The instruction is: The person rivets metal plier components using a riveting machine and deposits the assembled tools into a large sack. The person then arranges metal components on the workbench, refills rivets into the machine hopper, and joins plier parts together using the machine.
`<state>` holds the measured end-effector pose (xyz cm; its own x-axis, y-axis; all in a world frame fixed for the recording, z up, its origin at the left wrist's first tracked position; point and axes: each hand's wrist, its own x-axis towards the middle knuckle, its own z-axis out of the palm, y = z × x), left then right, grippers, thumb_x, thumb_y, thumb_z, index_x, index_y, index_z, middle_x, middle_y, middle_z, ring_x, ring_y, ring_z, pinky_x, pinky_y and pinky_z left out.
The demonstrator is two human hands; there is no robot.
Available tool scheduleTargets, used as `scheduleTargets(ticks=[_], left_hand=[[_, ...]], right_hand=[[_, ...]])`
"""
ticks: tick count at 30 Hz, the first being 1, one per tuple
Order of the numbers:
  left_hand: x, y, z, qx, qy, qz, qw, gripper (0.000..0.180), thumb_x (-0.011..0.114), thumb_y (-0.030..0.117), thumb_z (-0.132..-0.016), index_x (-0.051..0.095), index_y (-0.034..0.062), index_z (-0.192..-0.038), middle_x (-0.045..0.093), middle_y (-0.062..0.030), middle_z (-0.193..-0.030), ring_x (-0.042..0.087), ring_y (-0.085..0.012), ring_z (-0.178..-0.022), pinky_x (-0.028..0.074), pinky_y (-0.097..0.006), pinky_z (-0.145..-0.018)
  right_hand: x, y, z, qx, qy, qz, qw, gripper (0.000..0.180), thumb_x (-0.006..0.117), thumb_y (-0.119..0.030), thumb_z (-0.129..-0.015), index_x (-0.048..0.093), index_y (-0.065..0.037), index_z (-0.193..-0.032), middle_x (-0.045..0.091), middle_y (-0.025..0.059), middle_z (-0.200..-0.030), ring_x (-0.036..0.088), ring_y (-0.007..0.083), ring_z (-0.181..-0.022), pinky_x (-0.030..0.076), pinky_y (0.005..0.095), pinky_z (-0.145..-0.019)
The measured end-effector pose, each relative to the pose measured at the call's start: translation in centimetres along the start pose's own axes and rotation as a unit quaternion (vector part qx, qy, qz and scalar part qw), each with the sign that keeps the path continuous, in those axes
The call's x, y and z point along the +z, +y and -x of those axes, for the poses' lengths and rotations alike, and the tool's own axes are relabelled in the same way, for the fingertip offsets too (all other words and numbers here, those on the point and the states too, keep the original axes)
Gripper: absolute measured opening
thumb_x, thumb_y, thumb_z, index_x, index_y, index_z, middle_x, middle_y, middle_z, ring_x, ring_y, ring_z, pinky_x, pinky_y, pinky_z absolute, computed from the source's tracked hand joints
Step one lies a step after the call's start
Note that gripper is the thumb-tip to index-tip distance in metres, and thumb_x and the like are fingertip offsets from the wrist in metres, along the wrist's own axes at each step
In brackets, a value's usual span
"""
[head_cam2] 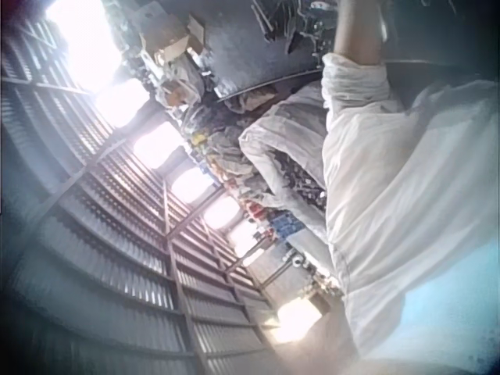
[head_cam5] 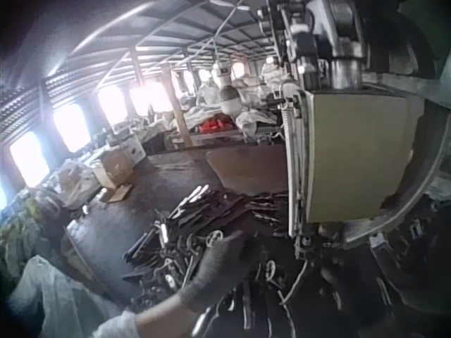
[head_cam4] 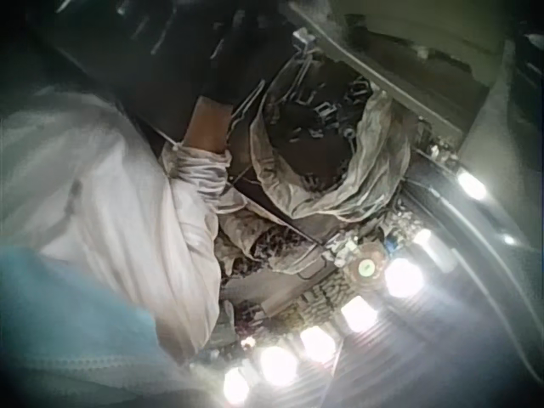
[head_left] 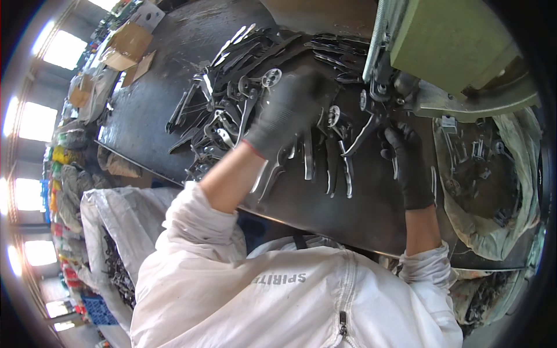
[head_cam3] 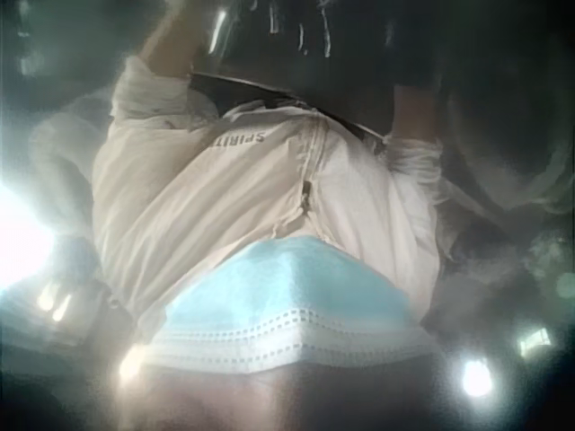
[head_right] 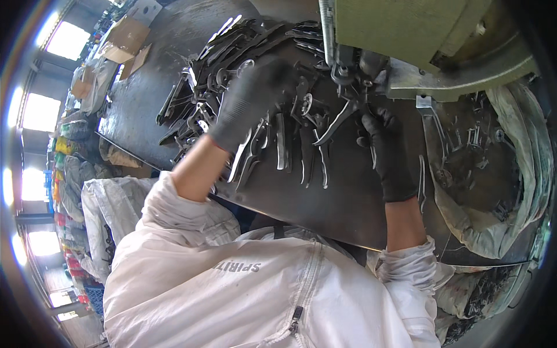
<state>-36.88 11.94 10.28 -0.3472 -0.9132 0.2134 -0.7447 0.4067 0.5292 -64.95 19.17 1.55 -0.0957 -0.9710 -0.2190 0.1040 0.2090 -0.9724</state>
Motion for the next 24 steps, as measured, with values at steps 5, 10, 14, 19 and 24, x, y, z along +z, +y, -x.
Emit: scheduleTargets(ticks=[5,10,14,19,24], left_hand=[[-9.5,-20.7,-1.7,-0.208,0.226,-0.211,0.928,0.042,0.069,0.041,-0.097,0.074,0.0049,-0.117,0.075,-0.0231,-0.114,0.073,-0.0408,-0.107,0.056,-0.048,-0.094],[-9.6,-35.7,-1.0,-0.3,0.04,-0.175,0.937,0.041,0.068,0.038,-0.095,0.079,0.0048,-0.116,0.077,-0.0226,-0.115,0.074,-0.0409,-0.108,0.055,-0.047,-0.093],[-6.8,-37.0,-1.6,-0.326,0.121,-0.061,0.936,0.041,0.07,0.04,-0.097,0.08,0.0054,-0.116,0.079,-0.0202,-0.114,0.075,-0.0345,-0.107,0.054,-0.043,-0.091],[-9.0,-34.1,-4.1,-0.134,0.335,0.228,0.904,0.02,0.063,0.024,-0.108,0.068,0.0066,-0.115,0.069,-0.0028,-0.093,0.062,-0.0124,-0.085,0.05,-0.031,-0.079],[-8.6,-15.5,-2.4,-0.078,0.158,0.275,0.945,0.018,0.061,0.021,-0.11,0.067,0.0051,-0.114,0.064,0.0015,-0.091,0.058,-0.0088,-0.082,0.049,-0.028,-0.074]], right_hand=[[0.6,0.6,-0.4,0.008,0.007,-0.001,1.0,0.024,0.072,-0.024,-0.102,0.068,-0.007,-0.118,0.071,-0.0016,-0.099,0.065,0.0055,-0.076,0.055,0.0239,-0.064],[1.3,-0.6,-0.2,0.014,0.028,-0.037,0.999,0.024,0.074,-0.025,-0.101,0.068,-0.007,-0.116,0.071,-0.0018,-0.094,0.065,0.006,-0.074,0.053,0.0233,-0.061],[1.6,-2.6,1.8,-0.002,0.031,-0.04,0.999,0.024,0.074,-0.028,-0.102,0.07,-0.007,-0.114,0.071,-0.0022,-0.093,0.064,0.0057,-0.071,0.051,0.022,-0.061],[0.7,-1.1,1.4,0.033,-0.005,-0.04,0.999,0.025,0.071,-0.027,-0.104,0.071,-0.006,-0.116,0.072,-0.0013,-0.092,0.064,0.0053,-0.072,0.051,0.0221,-0.062],[0.2,0.2,2.1,0.025,-0.013,-0.046,0.999,0.021,0.066,-0.02,-0.105,0.071,-0.002,-0.115,0.07,-0.0007,-0.087,0.064,0.0046,-0.07,0.054,0.0246,-0.061]])
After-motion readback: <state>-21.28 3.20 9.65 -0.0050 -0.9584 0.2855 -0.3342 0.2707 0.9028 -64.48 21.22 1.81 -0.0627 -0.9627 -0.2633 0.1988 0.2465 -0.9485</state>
